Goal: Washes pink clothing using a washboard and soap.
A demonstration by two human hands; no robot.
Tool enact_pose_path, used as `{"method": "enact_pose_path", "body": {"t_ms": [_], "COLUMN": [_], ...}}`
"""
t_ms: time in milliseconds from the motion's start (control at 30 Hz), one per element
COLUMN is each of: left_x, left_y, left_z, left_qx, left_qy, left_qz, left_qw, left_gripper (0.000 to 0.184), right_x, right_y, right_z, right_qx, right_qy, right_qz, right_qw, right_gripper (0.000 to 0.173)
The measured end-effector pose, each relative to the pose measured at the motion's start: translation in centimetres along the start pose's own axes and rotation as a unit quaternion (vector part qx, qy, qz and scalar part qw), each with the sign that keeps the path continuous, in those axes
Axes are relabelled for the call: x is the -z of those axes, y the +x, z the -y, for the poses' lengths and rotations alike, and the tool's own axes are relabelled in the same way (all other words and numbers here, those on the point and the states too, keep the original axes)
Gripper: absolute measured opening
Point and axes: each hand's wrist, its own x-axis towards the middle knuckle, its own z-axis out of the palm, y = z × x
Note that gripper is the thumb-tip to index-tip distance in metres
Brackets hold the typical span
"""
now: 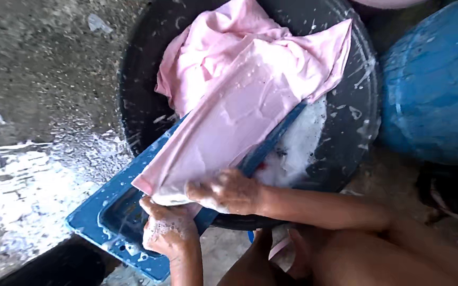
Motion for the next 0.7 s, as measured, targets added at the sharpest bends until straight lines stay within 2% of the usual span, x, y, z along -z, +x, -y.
{"method": "enact_pose_path", "body": {"t_ms": [33,67,100,167,233,300,367,433,467,567,633,700], "left_x": [0.1,0.1,0.2,0.4,0.3,0.0,0.0,0.0,0.1,0.1,0.1,0.1], "left_y": [0.0,0.0,0.0,0.1,0.4,0.3,0.2,0.2,0.2,0.1,0.1,0.1], "left_z": [0.0,-0.2,-0.3,-0.3,-0.4,-0.3,-0.1,-0.1,-0.1,-0.1,-0.2,-0.2], "left_qx": [0.0,0.008,0.016,0.024,0.028,0.029,0.028,0.024,0.023,0.023,0.023,0.026], "left_qy": [0.004,0.005,0.005,0.001,-0.008,-0.009,-0.004,-0.005,-0.005,-0.009,-0.013,-0.015], "left_qz": [0.003,0.008,0.012,0.019,0.014,0.019,0.018,0.02,0.021,0.016,0.013,0.011], "left_qw": [1.0,1.0,1.0,1.0,0.999,0.999,0.999,0.999,1.0,1.0,1.0,1.0], "left_gripper": [0.042,0.042,0.042,0.042,0.043,0.043,0.043,0.043,0.043,0.043,0.043,0.043], "right_x": [0.1,1.4,3.6,9.3,14.5,17.6,18.7,18.8,18.5,16.5,14.4,12.5], "right_y": [-0.3,-0.1,0.6,2.0,1.4,-1.9,-5.2,-6.3,-6.2,-1.5,1.9,4.3], "right_z": [-0.7,-3.3,-6.7,-13.2,-16.3,-15.2,-13.4,-14.2,-15.0,-15.6,-16.2,-17.6], "right_qx": [0.014,-0.027,-0.106,-0.303,-0.393,-0.402,-0.397,-0.38,-0.349,-0.267,-0.241,-0.238], "right_qy": [0.009,-0.012,-0.069,-0.189,-0.23,-0.194,-0.15,-0.117,-0.117,-0.136,-0.143,-0.157], "right_qz": [0.007,0.025,0.044,0.104,0.108,0.126,0.213,0.278,0.255,0.094,0.009,0.005], "right_qw": [1.0,0.999,0.991,0.928,0.884,0.886,0.88,0.874,0.894,0.949,0.96,0.958], "right_gripper": [0.026,0.029,0.034,0.046,0.045,0.041,0.031,0.032,0.033,0.027,0.025,0.026]}}
